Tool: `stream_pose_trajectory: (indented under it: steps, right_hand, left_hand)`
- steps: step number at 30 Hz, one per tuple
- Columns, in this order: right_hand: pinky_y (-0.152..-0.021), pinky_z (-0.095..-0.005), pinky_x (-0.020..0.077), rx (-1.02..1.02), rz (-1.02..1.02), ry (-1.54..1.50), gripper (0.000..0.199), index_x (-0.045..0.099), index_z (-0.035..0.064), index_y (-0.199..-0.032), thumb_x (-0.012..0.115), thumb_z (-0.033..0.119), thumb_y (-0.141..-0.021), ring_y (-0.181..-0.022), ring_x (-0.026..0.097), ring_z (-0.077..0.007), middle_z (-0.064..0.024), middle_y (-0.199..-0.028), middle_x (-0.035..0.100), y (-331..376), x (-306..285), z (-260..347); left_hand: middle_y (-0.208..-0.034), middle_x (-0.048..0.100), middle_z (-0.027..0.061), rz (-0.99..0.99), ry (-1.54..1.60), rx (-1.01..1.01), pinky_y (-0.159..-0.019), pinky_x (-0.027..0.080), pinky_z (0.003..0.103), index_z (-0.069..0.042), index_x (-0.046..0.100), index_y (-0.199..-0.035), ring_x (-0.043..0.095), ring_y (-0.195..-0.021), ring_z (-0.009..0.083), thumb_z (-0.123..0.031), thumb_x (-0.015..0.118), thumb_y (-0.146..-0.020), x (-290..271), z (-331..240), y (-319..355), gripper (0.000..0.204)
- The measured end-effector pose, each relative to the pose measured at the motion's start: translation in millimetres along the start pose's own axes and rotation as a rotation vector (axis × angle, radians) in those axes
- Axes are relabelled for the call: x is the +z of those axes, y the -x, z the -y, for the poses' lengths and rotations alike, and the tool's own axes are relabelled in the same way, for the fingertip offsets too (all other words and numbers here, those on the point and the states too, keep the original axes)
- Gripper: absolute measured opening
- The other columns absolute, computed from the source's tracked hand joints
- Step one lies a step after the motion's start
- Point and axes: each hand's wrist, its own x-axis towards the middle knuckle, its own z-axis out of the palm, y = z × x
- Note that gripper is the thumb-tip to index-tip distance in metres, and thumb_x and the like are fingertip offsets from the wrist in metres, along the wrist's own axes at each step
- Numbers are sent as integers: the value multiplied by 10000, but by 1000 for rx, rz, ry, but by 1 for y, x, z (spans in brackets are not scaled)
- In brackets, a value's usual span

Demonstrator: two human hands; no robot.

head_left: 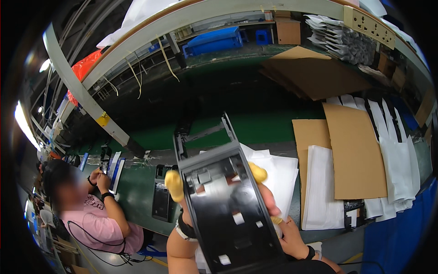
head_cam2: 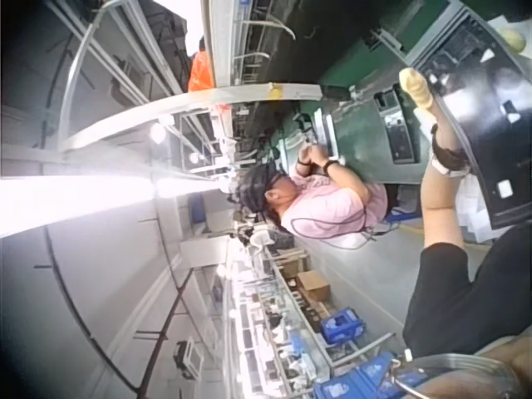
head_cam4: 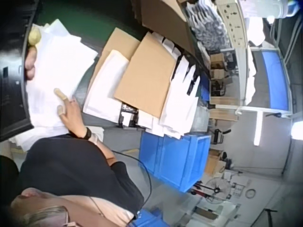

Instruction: Placing black plastic frames into protective white pouches at a manufacturing assembly line.

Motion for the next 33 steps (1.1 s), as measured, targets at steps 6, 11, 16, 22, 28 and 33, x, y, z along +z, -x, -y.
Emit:
stream_pose_trajectory:
  steps: [6,11,16,22,28,33]
  right_hand:
    - [-881,-411,393,19,16,97,425,544,9,-1186,542,150,-785,-976,491,-341,-203,-1051,560,-2,3,6]
    - [-896,-392,398,-36,-38,89,399,569,24,-1162,529,140,-783,-980,517,-346,-203,-1092,570,-6,4,8]
    - [-907,-388,399,-15,-67,79,391,583,26,-1150,535,148,-782,-999,520,-355,-202,-1103,573,-8,7,16]
    - [-901,-391,402,-28,-79,121,391,583,22,-1147,537,163,-785,-1003,521,-362,-205,-1099,576,-8,8,13]
    - [-901,-395,395,-38,-118,108,381,591,17,-1136,529,168,-792,-996,518,-367,-216,-1090,575,-10,9,18]
    - [-906,-398,388,-28,-125,119,382,591,16,-1138,528,176,-798,-989,515,-368,-221,-1088,573,-7,11,12]
  left_hand:
    - [-1225,421,324,-166,390,232,-924,409,580,49,332,-1328,417,-1162,468,-775,331,-759,-34,-14,14,1001]
    - [-1281,421,229,-251,284,303,-986,376,535,13,327,-1336,391,-1225,357,-792,242,-754,-49,1,20,997]
    - [-1282,414,235,-217,404,286,-988,368,547,5,305,-1348,391,-1226,364,-796,259,-741,-53,-8,27,1007]
    - [-1270,433,234,-197,408,288,-1003,354,544,-2,281,-1366,415,-1204,367,-809,308,-721,-47,-4,31,1033]
    - [-1150,512,241,-251,388,198,-917,426,535,20,386,-1302,487,-1123,383,-850,243,-709,-37,-12,27,1064]
    - [-1132,510,252,-250,322,229,-902,437,529,30,356,-1315,502,-1096,387,-849,236,-711,-33,-9,26,1074]
